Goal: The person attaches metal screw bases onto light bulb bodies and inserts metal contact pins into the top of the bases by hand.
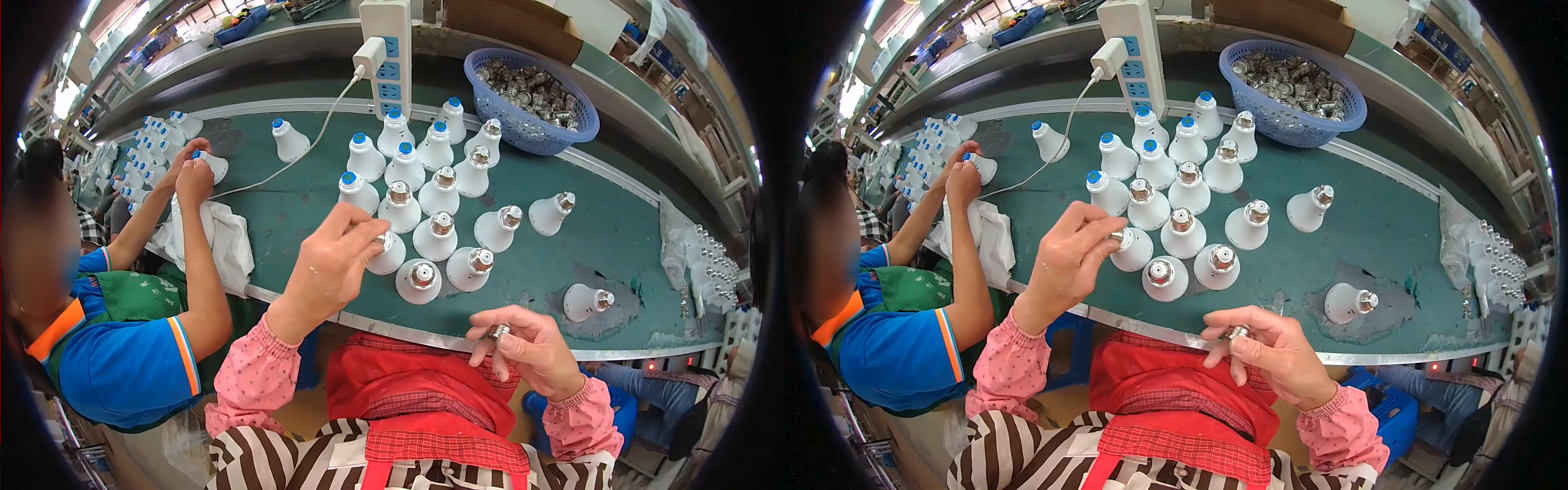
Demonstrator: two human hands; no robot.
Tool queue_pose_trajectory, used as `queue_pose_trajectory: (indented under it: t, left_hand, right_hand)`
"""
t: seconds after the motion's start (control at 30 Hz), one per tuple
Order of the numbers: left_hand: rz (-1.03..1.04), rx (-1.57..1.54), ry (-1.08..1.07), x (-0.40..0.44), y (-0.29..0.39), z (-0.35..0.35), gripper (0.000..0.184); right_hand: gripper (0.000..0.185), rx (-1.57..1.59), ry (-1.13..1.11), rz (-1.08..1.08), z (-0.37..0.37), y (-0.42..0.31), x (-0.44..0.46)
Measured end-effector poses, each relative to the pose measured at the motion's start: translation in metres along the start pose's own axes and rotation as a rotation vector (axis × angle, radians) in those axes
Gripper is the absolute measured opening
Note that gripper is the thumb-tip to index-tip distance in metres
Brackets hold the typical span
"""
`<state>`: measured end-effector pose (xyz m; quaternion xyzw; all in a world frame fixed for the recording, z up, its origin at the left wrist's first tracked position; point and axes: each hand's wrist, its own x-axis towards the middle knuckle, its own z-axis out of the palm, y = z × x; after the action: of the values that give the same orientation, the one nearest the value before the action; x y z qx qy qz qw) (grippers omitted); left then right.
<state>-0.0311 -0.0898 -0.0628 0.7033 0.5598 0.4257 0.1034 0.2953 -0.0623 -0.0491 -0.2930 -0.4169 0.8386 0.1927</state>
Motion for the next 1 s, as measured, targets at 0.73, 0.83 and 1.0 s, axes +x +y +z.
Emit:
queue_pose_trajectory:
  t: [0.73, 0.83, 1.0]
  left_hand:
    - [-0.833, -1.198, 0.258, -0.039, -0.033, -0.028, 0.029]
    - [-0.757, -1.175, 0.221, -0.048, -0.034, -0.034, 0.03]
    - [-0.761, -1.136, 0.262, -0.053, -0.028, -0.046, 0.032]
  right_hand:
    - [0.03, -0.66, 0.202, -0.358, 0.001, -0.095, 0.094]
    - [0.035, -0.739, 0.165, -0.383, 0.006, -0.107, 0.153]
    - [0.031, -1.388, 0.167, -0.738, 0.008, -0.096, 0.225]
